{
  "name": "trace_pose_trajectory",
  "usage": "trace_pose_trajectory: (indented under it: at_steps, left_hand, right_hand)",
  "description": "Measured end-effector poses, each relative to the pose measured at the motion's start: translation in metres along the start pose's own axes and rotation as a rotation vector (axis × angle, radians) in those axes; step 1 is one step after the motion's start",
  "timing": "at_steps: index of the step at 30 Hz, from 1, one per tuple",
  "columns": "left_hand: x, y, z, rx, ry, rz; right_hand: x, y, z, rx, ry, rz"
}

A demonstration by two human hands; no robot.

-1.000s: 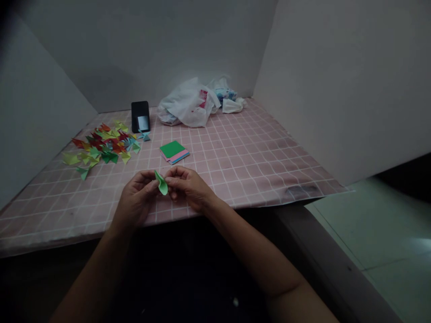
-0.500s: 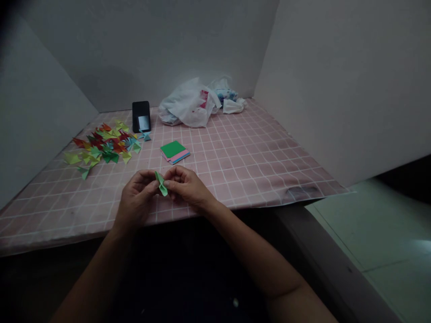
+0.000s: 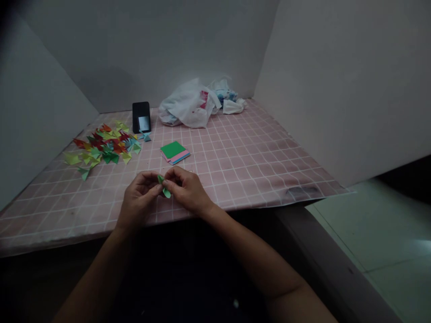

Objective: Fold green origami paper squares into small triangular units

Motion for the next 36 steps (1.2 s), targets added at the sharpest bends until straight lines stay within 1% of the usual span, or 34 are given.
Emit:
trace_pose_trajectory:
  at_steps: [6, 10, 18, 25, 31, 36]
  left_hand:
    - [0.0034, 0.0, 0.0014, 0.011, -0.045, -0.01]
    - [0.0032, -0.0002, 0.0017, 0.02, -0.071, 0.005]
    - [0.0017, 0.0006, 0.0002, 0.026, -0.081, -0.012]
    - [0.0017, 0.0002, -0.0016, 0.041, -0.122, 0.029]
    - [0.0014, 0.0003, -0.0004, 0.038, -0.112, 0.013]
    - [0.0038, 0.0008, 0.0001, 0.053, -0.107, 0.007]
  right_hand:
    - [0.0013, -0.0004, -0.0018, 0.015, 0.067, -0.007]
    - [-0.0007, -0.0003, -0.0018, 0.012, 0.061, 0.001]
    - [-0.0016, 0.0002, -0.0013, 0.005, 0.059, 0.0]
    - [-0.0004, 0.0003, -0.0009, -0.003, 0.078, -0.018]
    - [-0.0002, 0.0003, -0.0008, -0.015, 0.091, -0.045]
    - [-0.0032, 0.0008, -0.0004, -0.028, 0.074, -0.022]
Point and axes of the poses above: each hand's wrist, its own y-axis away from the middle knuckle, its own z-axis out of the palm, x = y × z, the point moved 3 cm from there along -y, towards the middle knuckle, and after that the axes turned 15 degrees about x, right-handed, at the moved point
